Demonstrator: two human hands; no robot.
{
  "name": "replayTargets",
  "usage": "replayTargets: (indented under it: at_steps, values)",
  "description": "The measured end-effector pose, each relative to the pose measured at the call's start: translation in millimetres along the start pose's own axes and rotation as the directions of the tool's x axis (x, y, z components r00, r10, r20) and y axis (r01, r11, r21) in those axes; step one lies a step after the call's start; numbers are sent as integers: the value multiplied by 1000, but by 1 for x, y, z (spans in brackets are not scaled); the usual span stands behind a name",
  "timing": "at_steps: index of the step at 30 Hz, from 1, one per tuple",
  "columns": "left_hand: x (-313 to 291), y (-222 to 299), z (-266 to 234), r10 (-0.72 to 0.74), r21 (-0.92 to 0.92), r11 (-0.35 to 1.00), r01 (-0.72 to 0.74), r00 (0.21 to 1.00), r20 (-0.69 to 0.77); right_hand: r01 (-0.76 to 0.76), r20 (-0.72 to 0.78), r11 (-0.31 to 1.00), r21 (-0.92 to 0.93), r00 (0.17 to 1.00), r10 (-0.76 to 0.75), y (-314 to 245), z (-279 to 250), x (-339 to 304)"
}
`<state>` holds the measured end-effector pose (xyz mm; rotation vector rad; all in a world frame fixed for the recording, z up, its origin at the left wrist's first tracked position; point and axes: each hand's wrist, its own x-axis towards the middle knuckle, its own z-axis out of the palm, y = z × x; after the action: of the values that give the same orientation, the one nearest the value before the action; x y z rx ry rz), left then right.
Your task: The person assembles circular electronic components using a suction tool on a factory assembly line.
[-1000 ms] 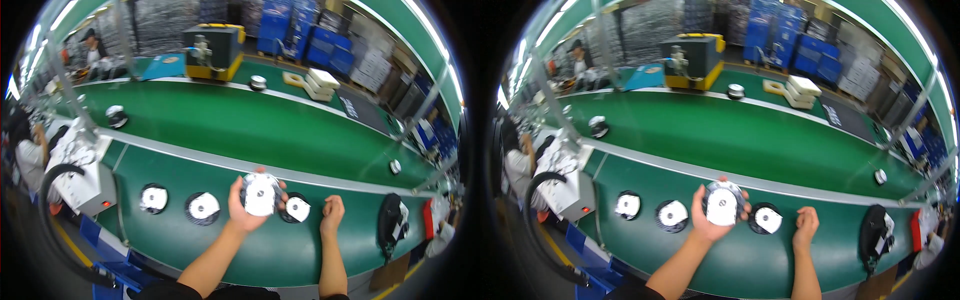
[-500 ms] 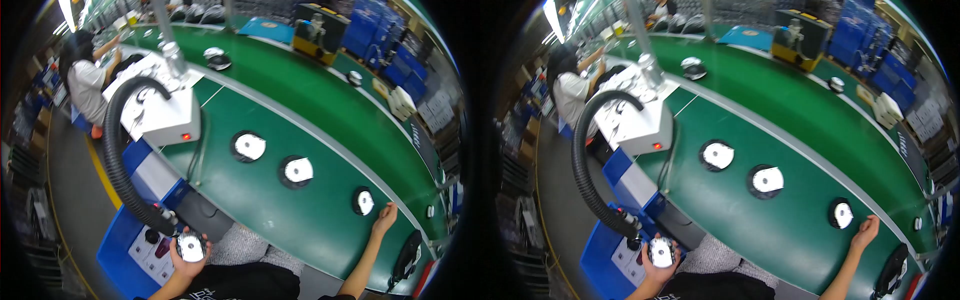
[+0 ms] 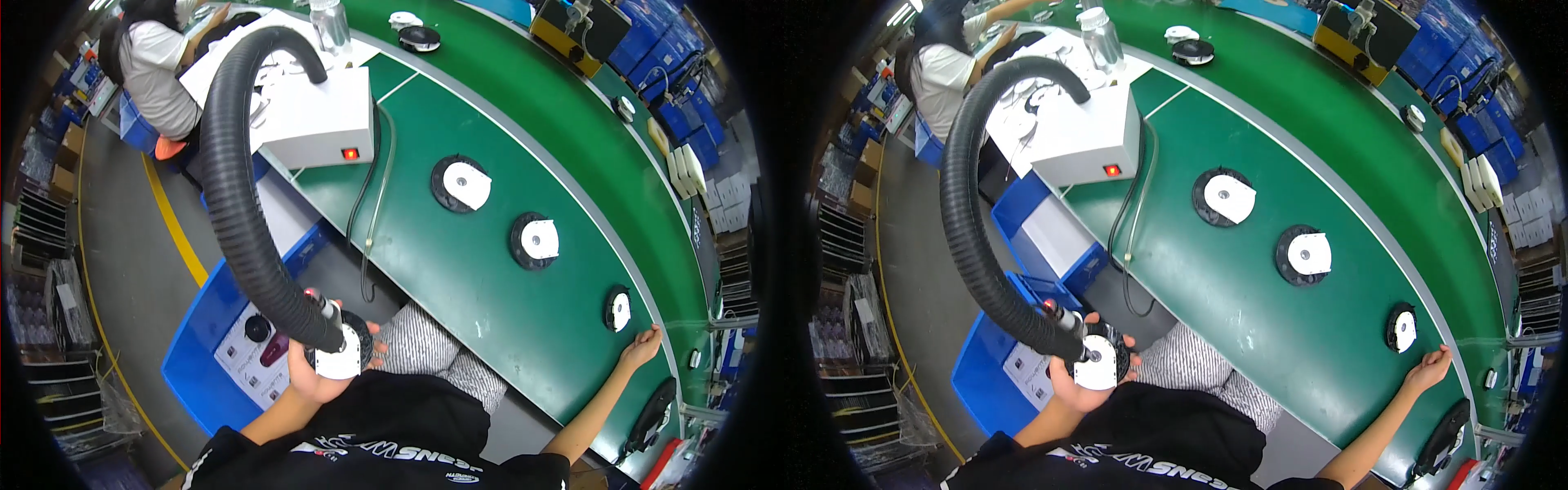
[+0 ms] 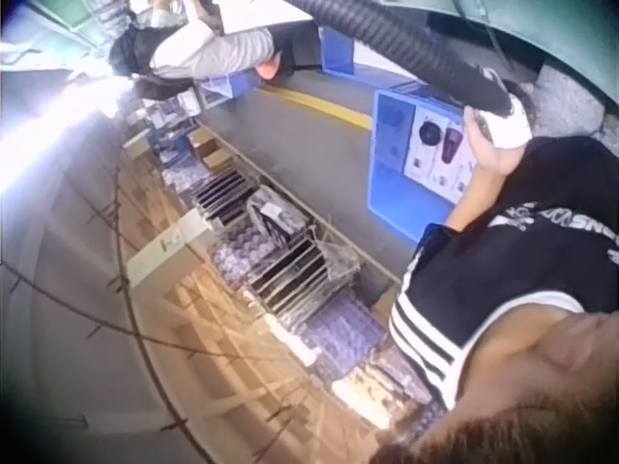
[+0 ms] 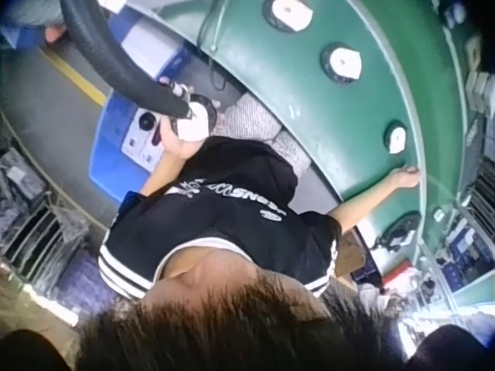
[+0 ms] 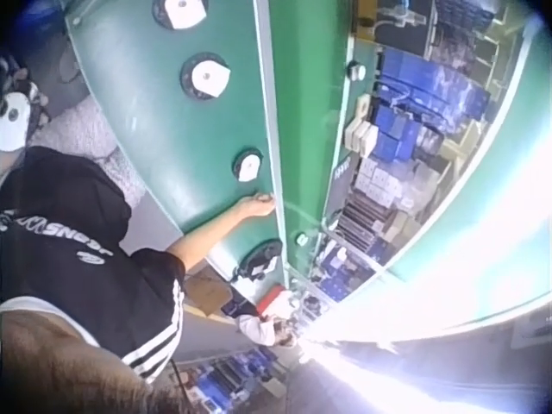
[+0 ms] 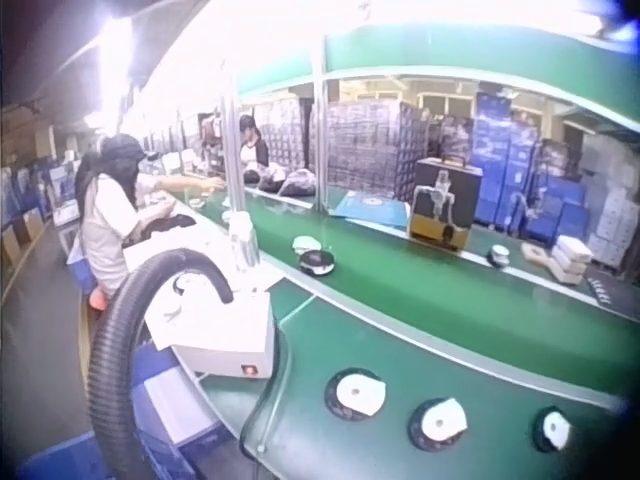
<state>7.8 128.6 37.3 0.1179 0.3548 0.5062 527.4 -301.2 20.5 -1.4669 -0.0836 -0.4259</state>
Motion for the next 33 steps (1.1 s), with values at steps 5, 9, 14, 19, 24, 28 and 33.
replayTargets:
  at_steps: [5, 9, 14, 19, 24, 28, 33]
  values:
    - [0, -15, 16, -2, 63, 998, -2, 998, 58, -23, 61, 999, 23, 998, 22, 5, 6, 2]
    - [6, -24, 8, 67, 62, 995, -79, 981, 181, -33, 99, 999, 10, 995, 31, 2, 12, -2]
    - [10, -39, 12, 160, 174, 965, -194, 969, 190, -8, 147, 1000, -12, 989, 10, 3, 13, -6]
    - [10, -46, 25, 172, 113, 973, -202, 957, 234, 32, 151, 996, -77, 988, -20, -5, 22, -11]
    - [14, -42, 23, 174, 39, 982, -184, 969, 178, 32, 128, 998, -55, 991, -25, 2, 16, -7]
    - [16, -41, 22, 184, 40, 980, -193, 969, 162, 22, 135, 998, -58, 991, -14, 2, 17, -8]
    - [13, -39, 17, 181, -36, 984, -177, 962, 204, 37, 169, 998, -55, 985, -27, 3, 16, -10]
